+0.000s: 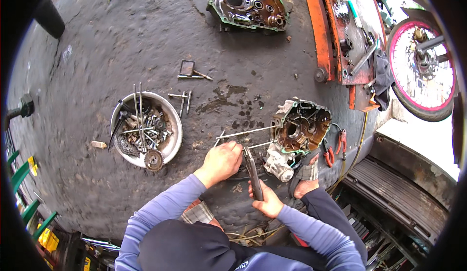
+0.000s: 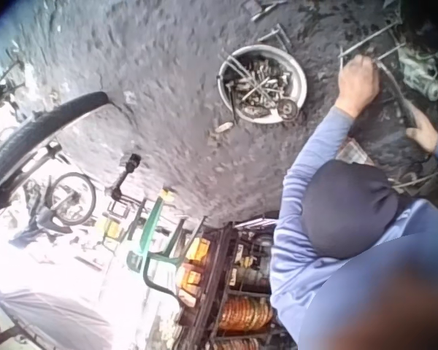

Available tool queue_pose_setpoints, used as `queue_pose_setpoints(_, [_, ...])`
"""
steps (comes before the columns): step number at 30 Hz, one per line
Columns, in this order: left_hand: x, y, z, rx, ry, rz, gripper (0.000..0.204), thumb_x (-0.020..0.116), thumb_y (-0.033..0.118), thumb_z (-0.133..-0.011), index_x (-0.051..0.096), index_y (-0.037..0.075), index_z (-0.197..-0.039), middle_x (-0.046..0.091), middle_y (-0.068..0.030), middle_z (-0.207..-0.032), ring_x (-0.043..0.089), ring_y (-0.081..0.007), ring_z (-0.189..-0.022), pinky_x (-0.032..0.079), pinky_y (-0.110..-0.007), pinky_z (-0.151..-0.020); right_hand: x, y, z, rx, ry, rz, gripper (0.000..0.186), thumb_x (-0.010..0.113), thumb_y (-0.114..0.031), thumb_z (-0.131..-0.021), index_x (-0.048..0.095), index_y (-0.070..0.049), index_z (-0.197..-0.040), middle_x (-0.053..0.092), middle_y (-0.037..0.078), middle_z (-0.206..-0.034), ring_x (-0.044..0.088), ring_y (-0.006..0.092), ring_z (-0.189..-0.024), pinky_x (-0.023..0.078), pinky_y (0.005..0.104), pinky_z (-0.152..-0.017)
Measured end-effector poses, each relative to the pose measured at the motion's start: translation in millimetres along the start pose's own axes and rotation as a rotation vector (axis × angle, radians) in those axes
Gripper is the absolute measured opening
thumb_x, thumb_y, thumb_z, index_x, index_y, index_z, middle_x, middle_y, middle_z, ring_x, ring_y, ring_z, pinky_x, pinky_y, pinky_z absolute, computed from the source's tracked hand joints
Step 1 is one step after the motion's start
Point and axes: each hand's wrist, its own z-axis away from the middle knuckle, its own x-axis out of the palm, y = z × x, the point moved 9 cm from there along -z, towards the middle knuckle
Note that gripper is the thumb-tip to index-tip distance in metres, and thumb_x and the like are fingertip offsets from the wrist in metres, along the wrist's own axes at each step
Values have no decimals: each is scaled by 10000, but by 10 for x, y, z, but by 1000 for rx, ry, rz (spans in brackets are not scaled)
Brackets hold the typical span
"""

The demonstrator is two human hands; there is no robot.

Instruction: The recorder uses locking pliers to manipulate and adjust components within a disassembled motorcycle engine block on the floor of a repair shop.

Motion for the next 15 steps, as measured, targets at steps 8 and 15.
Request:
queue_pose_setpoints(8, [74, 182, 128, -102, -83, -448, 310, 534, 133, -813, 623, -6, -1076, 585, -71, -900, 566, -229, -922, 442, -348, -776, -29, -662, 142, 585, -67, -231, 478, 626, -3, -715, 473, -8, -1167, 553, 54, -928, 581, 160, -792, 507, 300, -671])
queue_pose_setpoints(15, [172, -61, -5, 9, -238, -191, 144, 511, 118, -836, 568, 20, -924, 617, -170, -822, 661, -351, -688, 543, -461, -573, -173, -688, 183, 699, -83, -148, 321, 628, -130, -765, 530, 0, -1041, 581, 53, -845, 586, 154, -790, 510, 337, -674])
